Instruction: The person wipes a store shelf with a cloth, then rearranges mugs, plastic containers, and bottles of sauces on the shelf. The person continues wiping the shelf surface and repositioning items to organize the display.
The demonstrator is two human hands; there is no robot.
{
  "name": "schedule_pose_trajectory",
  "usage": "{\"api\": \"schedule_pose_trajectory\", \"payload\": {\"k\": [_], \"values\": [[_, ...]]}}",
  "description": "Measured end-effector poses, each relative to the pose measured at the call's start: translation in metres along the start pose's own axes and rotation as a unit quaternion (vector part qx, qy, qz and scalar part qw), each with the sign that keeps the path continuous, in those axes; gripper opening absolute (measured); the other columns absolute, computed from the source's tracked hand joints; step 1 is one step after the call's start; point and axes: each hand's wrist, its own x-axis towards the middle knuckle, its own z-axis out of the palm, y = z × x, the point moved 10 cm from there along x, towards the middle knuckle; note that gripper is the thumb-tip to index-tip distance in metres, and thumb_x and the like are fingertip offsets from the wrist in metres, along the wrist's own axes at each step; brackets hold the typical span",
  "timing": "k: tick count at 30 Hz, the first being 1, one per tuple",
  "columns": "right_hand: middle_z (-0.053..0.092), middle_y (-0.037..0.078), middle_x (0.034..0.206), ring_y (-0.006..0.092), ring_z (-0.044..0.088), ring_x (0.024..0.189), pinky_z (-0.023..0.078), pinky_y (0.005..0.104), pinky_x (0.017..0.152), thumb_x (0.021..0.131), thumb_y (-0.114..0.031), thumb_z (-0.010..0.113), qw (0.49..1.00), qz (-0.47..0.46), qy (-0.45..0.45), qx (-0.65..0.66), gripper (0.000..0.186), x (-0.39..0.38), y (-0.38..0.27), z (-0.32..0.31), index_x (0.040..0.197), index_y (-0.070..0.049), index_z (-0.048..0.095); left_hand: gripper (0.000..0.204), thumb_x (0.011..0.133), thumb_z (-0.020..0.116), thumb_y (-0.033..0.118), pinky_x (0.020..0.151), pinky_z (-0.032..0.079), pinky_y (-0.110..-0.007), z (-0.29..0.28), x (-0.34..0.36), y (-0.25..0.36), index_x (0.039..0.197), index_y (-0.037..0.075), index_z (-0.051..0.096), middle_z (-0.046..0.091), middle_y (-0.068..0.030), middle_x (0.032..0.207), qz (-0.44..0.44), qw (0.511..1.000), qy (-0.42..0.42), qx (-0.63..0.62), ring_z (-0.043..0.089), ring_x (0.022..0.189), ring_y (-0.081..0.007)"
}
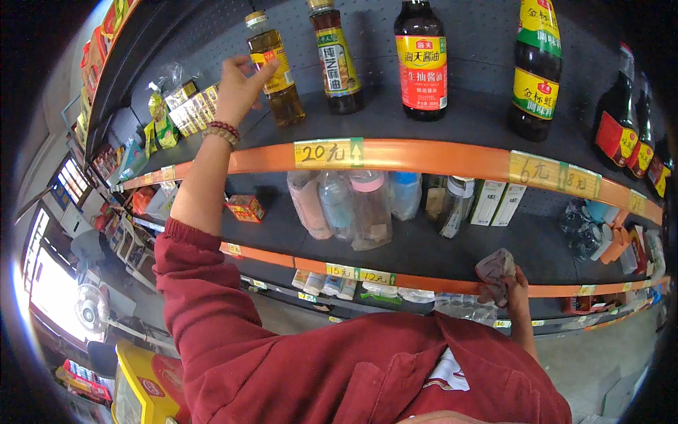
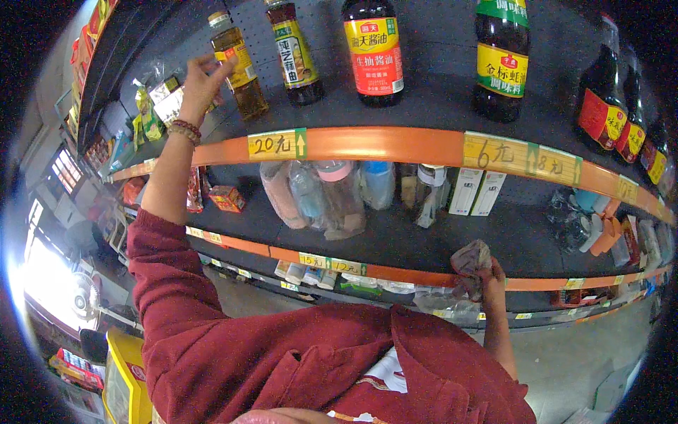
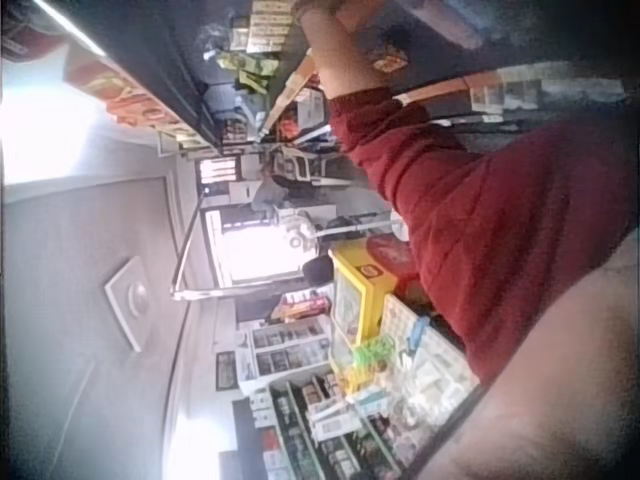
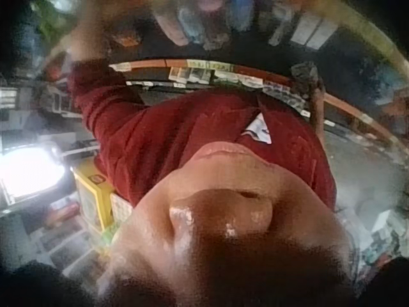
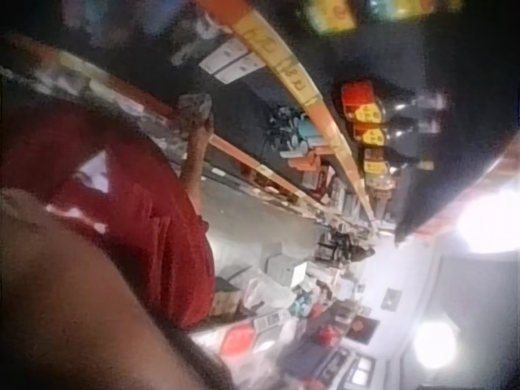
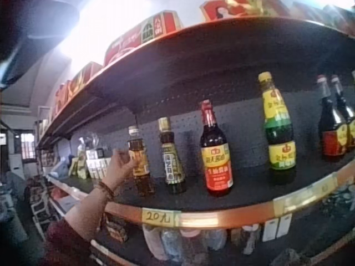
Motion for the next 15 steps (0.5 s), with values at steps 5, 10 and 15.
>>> {"api": "schedule_pose_trajectory", "payload": {"k": [5, 10, 15], "values": [[0.057, 0.012, 0.105, 0.0218, 0.056, 0.093, 0.045, 0.0302, 0.08, 0.069, -0.011, 0.053, 1.0, 0.014, 0.011, -0.016, 0.051, 0.003, 0.002, 0.003, 0.118, 0.001, 0.048, 0.057, 0.072, 0.068, 0.043, 0.054, 0.053, -0.027, 0.065, -0.022, -0.037, 0.11, 0.004, 0.05, 0.059, -0.0089, 0.084, -0.121, 0.946, -0.284, -0.103, 0.059, 0.06, -0.0147], [0.057, 0.012, 0.105, 0.0215, 0.056, 0.093, 0.045, 0.0299, 0.08, 0.069, -0.012, 0.053, 0.999, 0.025, -0.001, -0.036, 0.052, -0.002, -0.003, 0.014, 0.12, 0.001, 0.047, 0.05, 0.072, 0.07, 0.037, 0.056, 0.054, -0.03, 0.083, -0.012, -0.04, 0.106, 0.005, 0.053, 0.06, -0.0102, 0.092, -0.132, 0.943, -0.28, -0.12, 0.062, 0.066, -0.0186], [0.057, 0.011, 0.105, 0.0208, 0.056, 0.091, 0.046, 0.0311, 0.078, 0.071, -0.014, 0.053, 1.0, 0.007, -0.012, 0.0, 0.052, -0.003, 0.004, 0.008, 0.12, 0.0, 0.046, 0.051, 0.071, 0.071, 0.035, 0.057, 0.055, -0.031, 0.098, -0.007, -0.036, 0.107, 0.003, 0.052, 0.059, -0.0116, 0.091, -0.133, 0.94, -0.281, -0.141, 0.061, 0.064, -0.02]]}}
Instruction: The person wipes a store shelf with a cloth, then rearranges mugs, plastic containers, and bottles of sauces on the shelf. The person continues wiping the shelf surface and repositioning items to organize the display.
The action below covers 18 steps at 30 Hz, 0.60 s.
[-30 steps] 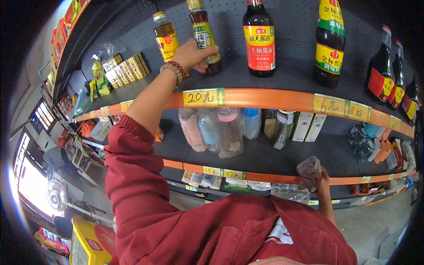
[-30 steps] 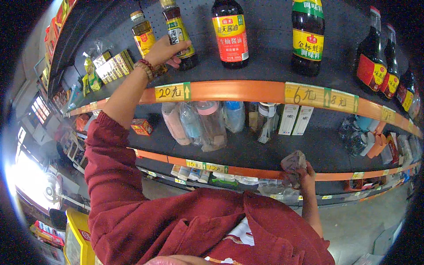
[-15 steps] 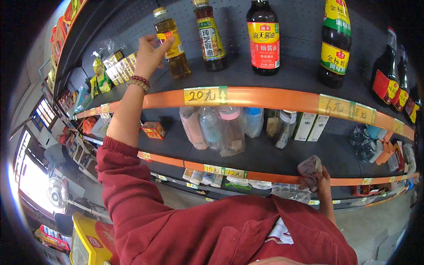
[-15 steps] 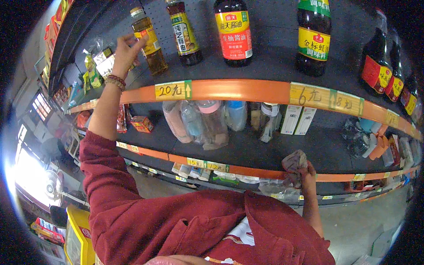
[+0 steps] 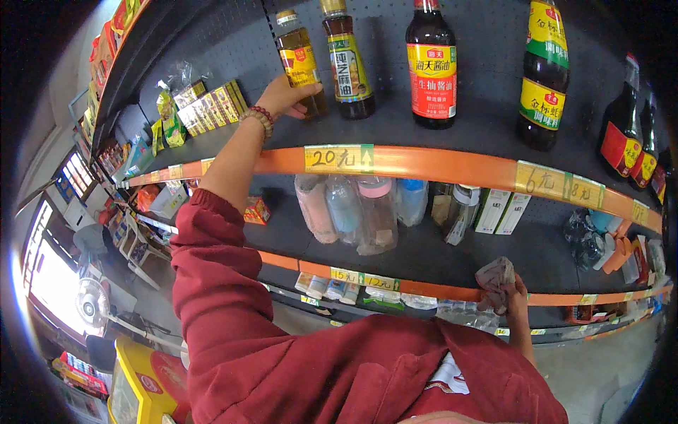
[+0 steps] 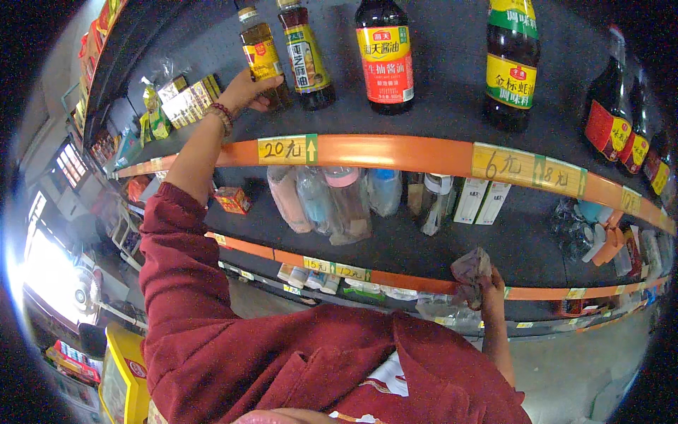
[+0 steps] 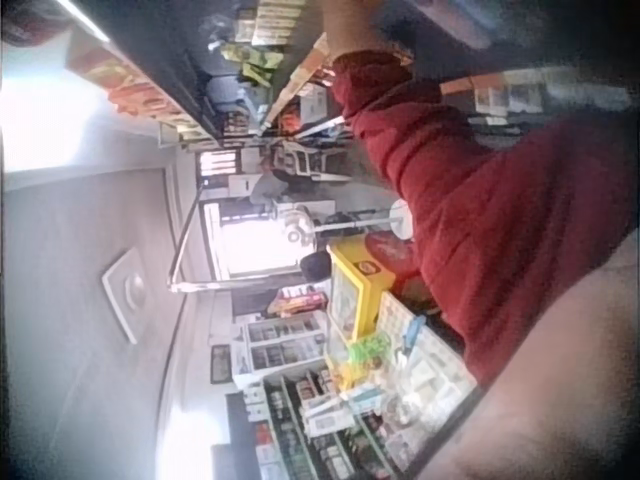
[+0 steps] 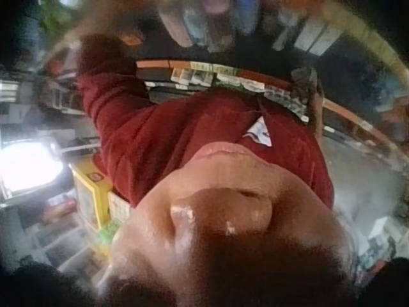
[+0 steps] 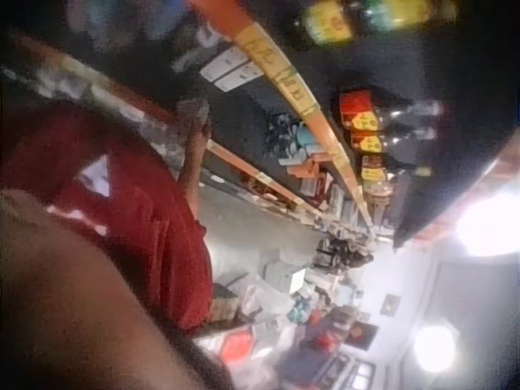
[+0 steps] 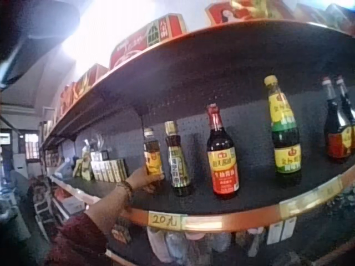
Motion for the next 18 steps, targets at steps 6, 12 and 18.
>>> {"api": "schedule_pose_trajectory", "payload": {"k": [6, 12, 18], "values": [[0.057, 0.009, 0.102, 0.0192, 0.057, 0.088, 0.047, 0.0305, 0.074, 0.072, -0.016, 0.054, 0.999, -0.008, -0.025, 0.03, 0.047, 0.003, 0.001, -0.004, 0.116, 0.0, 0.048, 0.058, 0.072, 0.071, 0.034, 0.056, 0.055, -0.031, -0.024, -0.01, 0.008, 0.112, 0.0, 0.047, 0.057, -0.0142, 0.098, 0.021, 0.996, 0.081, 0.019, 0.06, 0.066, -0.0197], [0.059, 0.008, 0.094, 0.0179, 0.058, 0.085, 0.048, 0.0285, 0.071, 0.07, -0.005, 0.047, 0.999, 0.0, 0.029, 0.016, 0.04, -0.01, -0.025, -0.004, 0.109, -0.001, 0.053, 0.074, 0.072, 0.069, 0.041, 0.053, 0.052, -0.026, 0.007, -0.065, 0.129, 0.121, -0.005, 0.037, 0.055, -0.018, 0.106, 0.192, 0.977, 0.094, 0.002, 0.061, 0.069, -0.0166], [0.058, 0.01, 0.101, 0.0198, 0.057, 0.088, 0.047, 0.0314, 0.075, 0.072, -0.007, 0.051, 0.999, -0.002, 0.021, 0.038, 0.046, 0.006, -0.007, -0.019, 0.118, 0.001, 0.047, 0.079, 0.068, 0.069, 0.05, 0.047, 0.051, -0.024, 0.142, -0.044, 0.147, 0.118, -0.004, 0.04, 0.056, -0.0146, 0.096, 0.138, 0.982, -0.118, 0.049, 0.059, 0.056, -0.0128]]}}
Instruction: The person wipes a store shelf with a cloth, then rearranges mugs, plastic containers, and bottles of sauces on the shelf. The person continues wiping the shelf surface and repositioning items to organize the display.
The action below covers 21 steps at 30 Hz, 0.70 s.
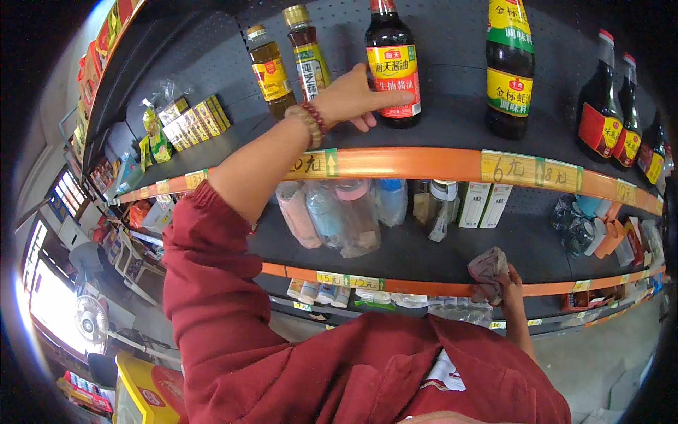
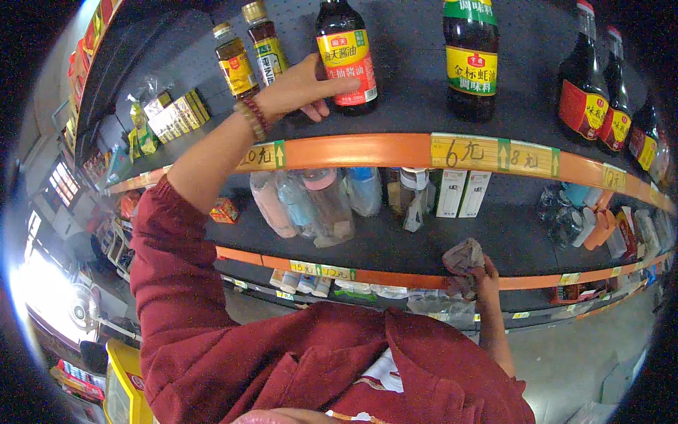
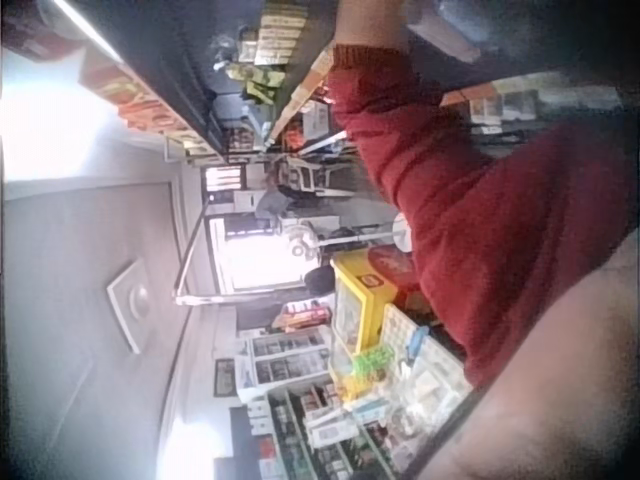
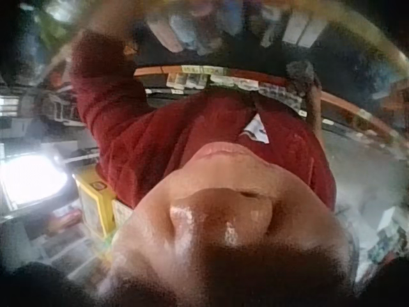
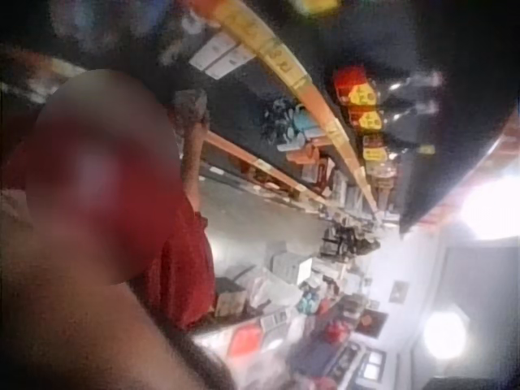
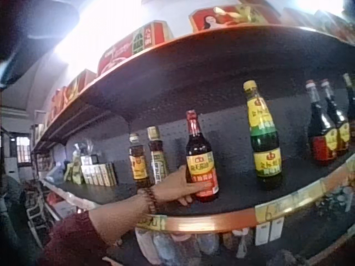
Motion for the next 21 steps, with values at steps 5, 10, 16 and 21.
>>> {"api": "schedule_pose_trajectory", "payload": {"k": [5, 10, 16, 21], "values": [[0.057, 0.01, 0.101, 0.0208, 0.057, 0.088, 0.047, 0.031, 0.075, 0.069, -0.004, 0.05, 0.999, 0.012, 0.023, 0.02, 0.046, -0.006, 0.0, -0.009, 0.115, 0.0, 0.048, 0.053, 0.069, 0.07, 0.043, 0.047, 0.053, -0.027, 0.013, 0.024, -0.004, 0.097, -0.001, 0.056, 0.061, -0.0115, 0.074, 0.018, 0.999, -0.009, -0.048, 0.06, 0.052, -0.0154], [0.057, 0.011, 0.1, 0.0215, 0.057, 0.088, 0.048, 0.031, 0.075, 0.07, -0.004, 0.049, 0.998, 0.014, 0.043, 0.038, 0.045, -0.012, -0.004, -0.013, 0.114, 0.001, 0.048, 0.058, 0.068, 0.071, 0.043, 0.048, 0.054, -0.027, 0.011, 0.039, -0.022, 0.098, -0.004, 0.054, 0.061, -0.013, 0.075, -0.002, 0.999, 0.006, -0.051, 0.061, 0.052, -0.0167], [0.057, 0.01, 0.101, 0.0209, 0.057, 0.089, 0.048, 0.0312, 0.076, 0.071, -0.004, 0.05, 0.998, 0.022, 0.017, 0.052, 0.045, -0.016, -0.01, -0.009, 0.115, 0.0, 0.048, 0.06, 0.069, 0.069, 0.049, 0.048, 0.054, -0.028, 0.009, 0.032, -0.016, 0.105, 0.004, 0.052, 0.062, -0.0118, 0.081, -0.02, 1.0, -0.013, -0.001, 0.062, 0.054, -0.0181], [0.057, 0.011, 0.103, 0.0219, 0.058, 0.091, 0.049, 0.0321, 0.075, 0.075, -0.003, 0.049, 0.999, 0.017, 0.038, 0.029, 0.04, -0.017, -0.009, -0.034, 0.115, -0.001, 0.048, 0.075, 0.069, 0.065, 0.055, 0.072, 0.048, -0.035, -0.059, -0.009, 0.07, 0.11, -0.004, 0.043, 0.059, -0.0168, 0.094, 0.131, 0.922, 0.289, 0.222, 0.06, 0.083, -0.0251]]}}
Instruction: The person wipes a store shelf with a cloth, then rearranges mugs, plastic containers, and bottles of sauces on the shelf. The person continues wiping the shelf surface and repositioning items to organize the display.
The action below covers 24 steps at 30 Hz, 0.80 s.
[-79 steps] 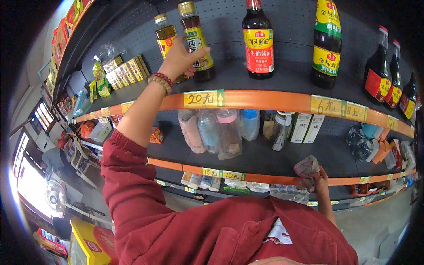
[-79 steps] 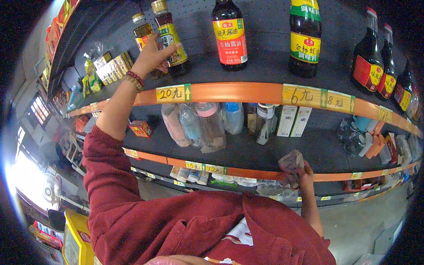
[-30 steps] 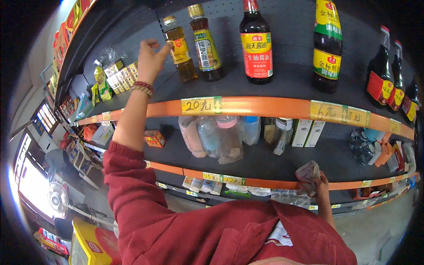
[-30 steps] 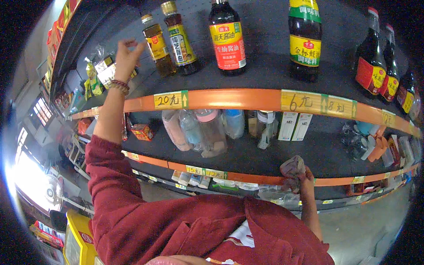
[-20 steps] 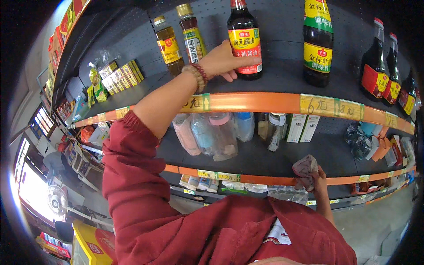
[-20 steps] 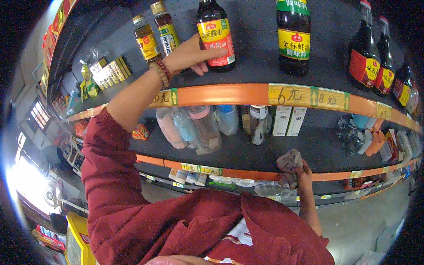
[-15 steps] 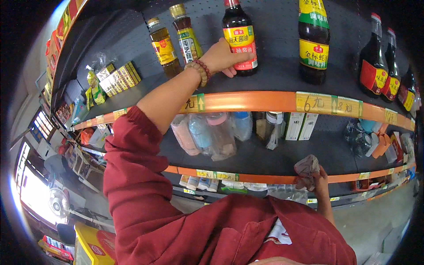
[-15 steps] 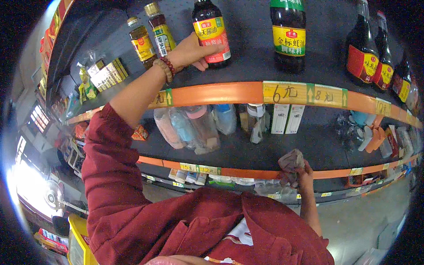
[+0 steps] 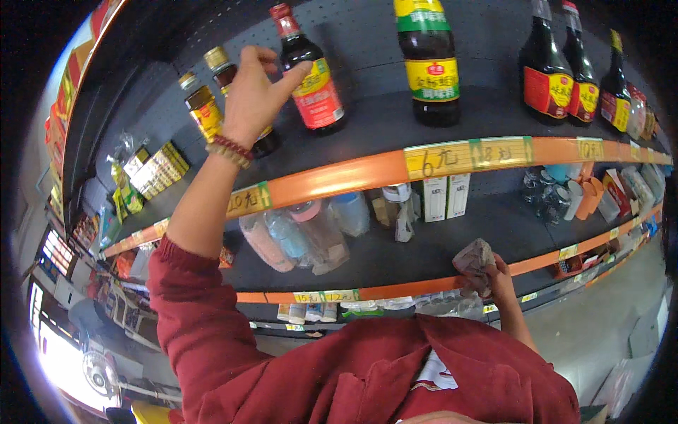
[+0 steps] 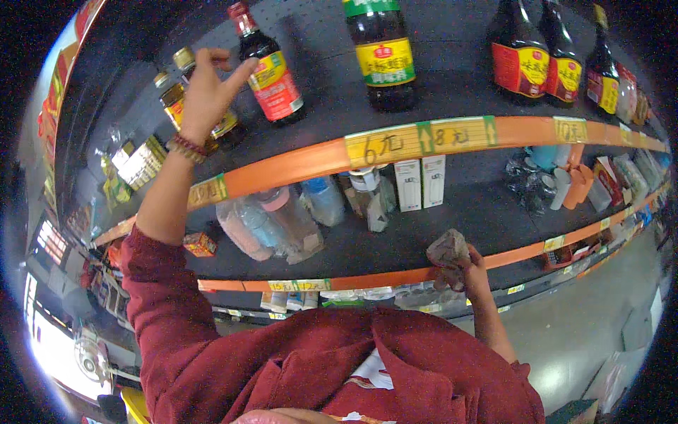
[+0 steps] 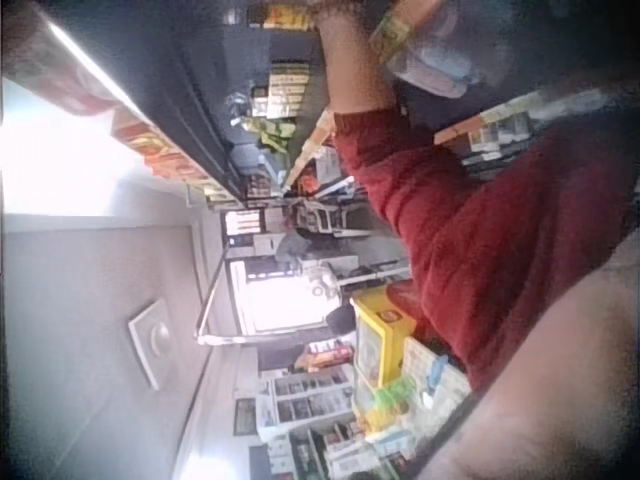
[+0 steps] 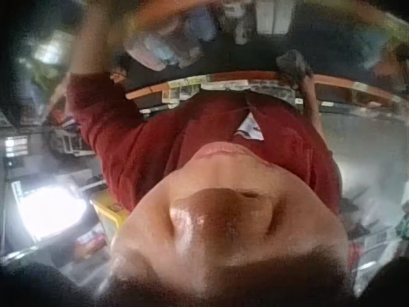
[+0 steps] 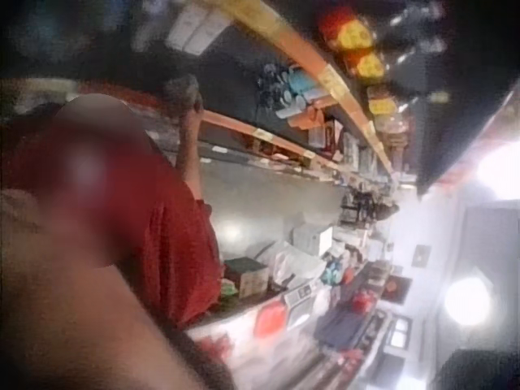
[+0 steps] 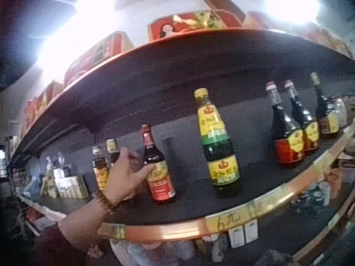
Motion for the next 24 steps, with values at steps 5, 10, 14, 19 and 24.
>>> {"api": "schedule_pose_trajectory", "payload": {"k": [5, 10, 14, 19, 24], "values": [[0.057, 0.012, 0.104, 0.0222, 0.058, 0.092, 0.05, 0.0329, 0.074, 0.078, -0.004, 0.049, 1.0, 0.012, 0.009, 0.017, 0.039, -0.004, -0.011, -0.009, 0.117, -0.001, 0.047, 0.085, 0.068, 0.067, 0.053, 0.055, 0.049, -0.027, 0.079, -0.003, 0.065, 0.121, -0.006, 0.039, 0.057, -0.0187, 0.105, 0.016, 0.96, -0.184, -0.21, 0.06, 0.066, -0.0173], [0.057, 0.011, 0.105, 0.0208, 0.057, 0.093, 0.048, 0.0322, 0.079, 0.079, -0.006, 0.051, 1.0, -0.015, -0.017, -0.003, 0.037, 0.004, -0.015, -0.031, 0.116, 0.0, 0.049, 0.075, 0.07, 0.067, 0.052, 0.042, 0.045, -0.02, 0.144, -0.01, 0.123, 0.117, 0.0, 0.041, 0.058, -0.0086, 0.088, -0.055, 0.894, -0.326, -0.303, 0.05, 0.049, -0.007], [0.058, 0.01, 0.102, 0.0205, 0.057, 0.091, 0.047, 0.0303, 0.08, 0.072, -0.004, 0.05, 1.0, -0.008, 0.009, -0.014, 0.042, -0.003, -0.028, -0.05, 0.113, 0.0, 0.051, 0.06, 0.069, 0.067, 0.05, 0.04, 0.045, -0.019, 0.16, -0.008, 0.125, 0.105, 0.005, 0.05, 0.056, -0.0032, 0.073, -0.081, 0.881, -0.319, -0.34, 0.05, 0.045, -0.0066], [0.058, 0.009, 0.101, 0.0203, 0.057, 0.091, 0.046, 0.0296, 0.08, 0.07, -0.003, 0.051, 1.0, 0.005, 0.016, -0.007, 0.043, 0.002, -0.027, -0.082, 0.113, 0.0, 0.051, 0.059, 0.069, 0.068, 0.049, 0.042, 0.047, -0.02, 0.167, -0.003, 0.116, 0.106, 0.005, 0.052, 0.057, -0.0063, 0.078, -0.093, 0.889, -0.3, -0.332, 0.053, 0.046, -0.0087], [0.058, 0.009, 0.102, 0.0207, 0.058, 0.091, 0.046, 0.0291, 0.079, 0.07, -0.003, 0.051, 1.0, 0.015, 0.008, -0.002, 0.044, 0.006, -0.024, -0.086, 0.114, 0.0, 0.05, 0.057, 0.072, 0.065, 0.051, 0.043, 0.047, -0.019, 0.173, 0.005, 0.094, 0.103, 0.005, 0.053, 0.057, -0.0009, 0.072, -0.105, 0.902, -0.304, -0.288, 0.051, 0.045, -0.0061]]}}
